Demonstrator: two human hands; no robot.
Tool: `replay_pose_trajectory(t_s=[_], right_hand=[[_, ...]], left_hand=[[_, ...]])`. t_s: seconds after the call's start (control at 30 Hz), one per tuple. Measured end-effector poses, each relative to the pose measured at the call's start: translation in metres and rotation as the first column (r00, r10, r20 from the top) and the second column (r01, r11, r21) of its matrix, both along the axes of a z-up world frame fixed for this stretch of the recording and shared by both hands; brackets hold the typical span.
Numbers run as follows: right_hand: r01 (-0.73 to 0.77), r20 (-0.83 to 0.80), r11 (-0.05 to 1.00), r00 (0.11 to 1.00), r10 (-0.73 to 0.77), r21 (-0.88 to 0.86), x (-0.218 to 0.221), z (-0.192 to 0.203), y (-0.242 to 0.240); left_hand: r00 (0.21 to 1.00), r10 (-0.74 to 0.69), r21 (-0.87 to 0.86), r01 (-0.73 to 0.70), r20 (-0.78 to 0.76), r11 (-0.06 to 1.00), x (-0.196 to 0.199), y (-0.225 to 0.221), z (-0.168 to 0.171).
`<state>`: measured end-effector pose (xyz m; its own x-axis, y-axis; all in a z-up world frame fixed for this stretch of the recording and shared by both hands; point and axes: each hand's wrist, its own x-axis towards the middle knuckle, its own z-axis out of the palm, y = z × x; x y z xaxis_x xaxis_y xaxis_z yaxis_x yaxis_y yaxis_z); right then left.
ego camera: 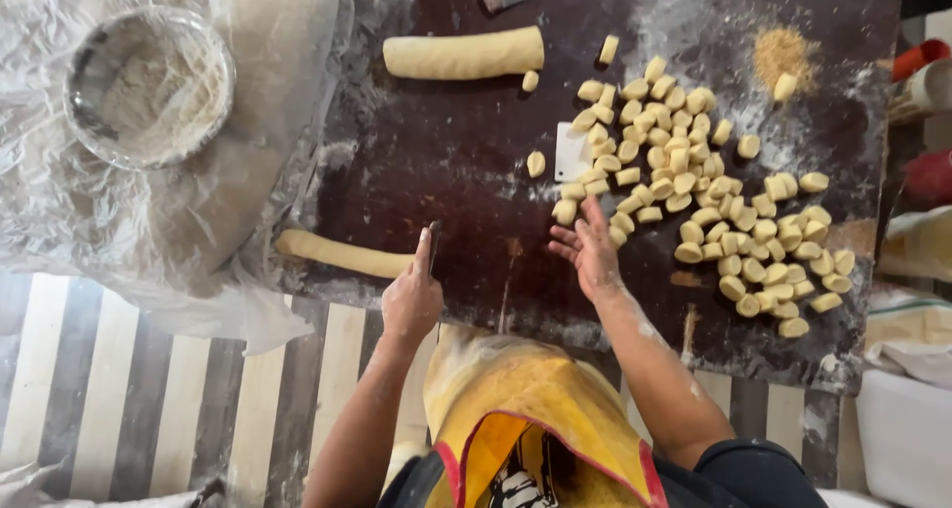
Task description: The person rolls a length of dough back and forth on a floured wooden table to form a long rope, then cuts the rope into small dough pieces with a bench scraper, flicking each piece onto a growing pile. A second worker occasionally reaches pieces from the pile.
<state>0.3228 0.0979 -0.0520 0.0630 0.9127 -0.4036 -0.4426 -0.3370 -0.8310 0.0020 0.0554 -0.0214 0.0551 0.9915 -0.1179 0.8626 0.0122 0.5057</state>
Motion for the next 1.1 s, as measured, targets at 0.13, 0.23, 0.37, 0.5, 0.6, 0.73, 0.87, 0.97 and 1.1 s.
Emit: replay_pose_trajectory(t_s=[0.13, 0.23, 0.37, 0.5, 0.6, 0.73, 0.87, 0.97, 1.1], right_hand=[[0.11, 0.089, 0.993, 0.99, -0.114, 0.047, -0.014, -0.021, -0.018], [0.133, 0.148, 0.991, 0.98, -0.132, 0.0, -0.046, -0.06, -0.04], [-0.245, 0.544, 0.967, 0.822, 0.17, 0.068, -0.122, -0.043, -0.036], [-0.611, 0.816, 0.784, 0.395, 0.421, -0.109, -0.198, 0.021, -0.027], [-0.713, 0.96, 0.687, 0.267, 0.077, 0.143, -0.225, 0.005, -0.013], [-0.703, 0.968, 0.702, 0.08, 0.24, -0.116, -0.235, 0.005, -0.013], [-0.711, 0.953, 0.672, 0.007, 0.302, -0.208, -0.231, 0.003, -0.01], [-0.726, 0.957, 0.659, 0.003, 0.288, -0.196, -0.231, 0.003, -0.009], [-0.717, 0.947, 0.652, -0.033, 0.32, -0.245, -0.224, -0.001, -0.007]], left_hand=[[0.999, 0.002, 0.091, -0.006, 0.04, 0.996, -0.009, -0.012, -0.004], [0.991, -0.022, 0.059, 0.014, 0.133, 0.998, -0.032, -0.025, 0.003], [0.964, -0.024, 0.097, -0.002, 0.266, 0.995, -0.071, -0.02, 0.02], [0.988, 0.0, -0.159, 0.025, 0.157, 0.987, -0.091, -0.014, 0.056], [0.989, -0.023, -0.184, 0.051, 0.149, 0.982, -0.081, -0.009, 0.049], [0.994, -0.07, -0.258, 0.088, 0.079, 0.962, -0.065, -0.001, 0.066], [0.994, -0.064, -0.28, 0.088, 0.093, 0.956, -0.054, 0.0, 0.063], [0.991, -0.063, -0.238, 0.089, 0.115, 0.967, -0.05, 0.007, 0.041], [0.989, -0.008, -0.238, 0.043, 0.147, 0.97, -0.052, 0.018, 0.045]])
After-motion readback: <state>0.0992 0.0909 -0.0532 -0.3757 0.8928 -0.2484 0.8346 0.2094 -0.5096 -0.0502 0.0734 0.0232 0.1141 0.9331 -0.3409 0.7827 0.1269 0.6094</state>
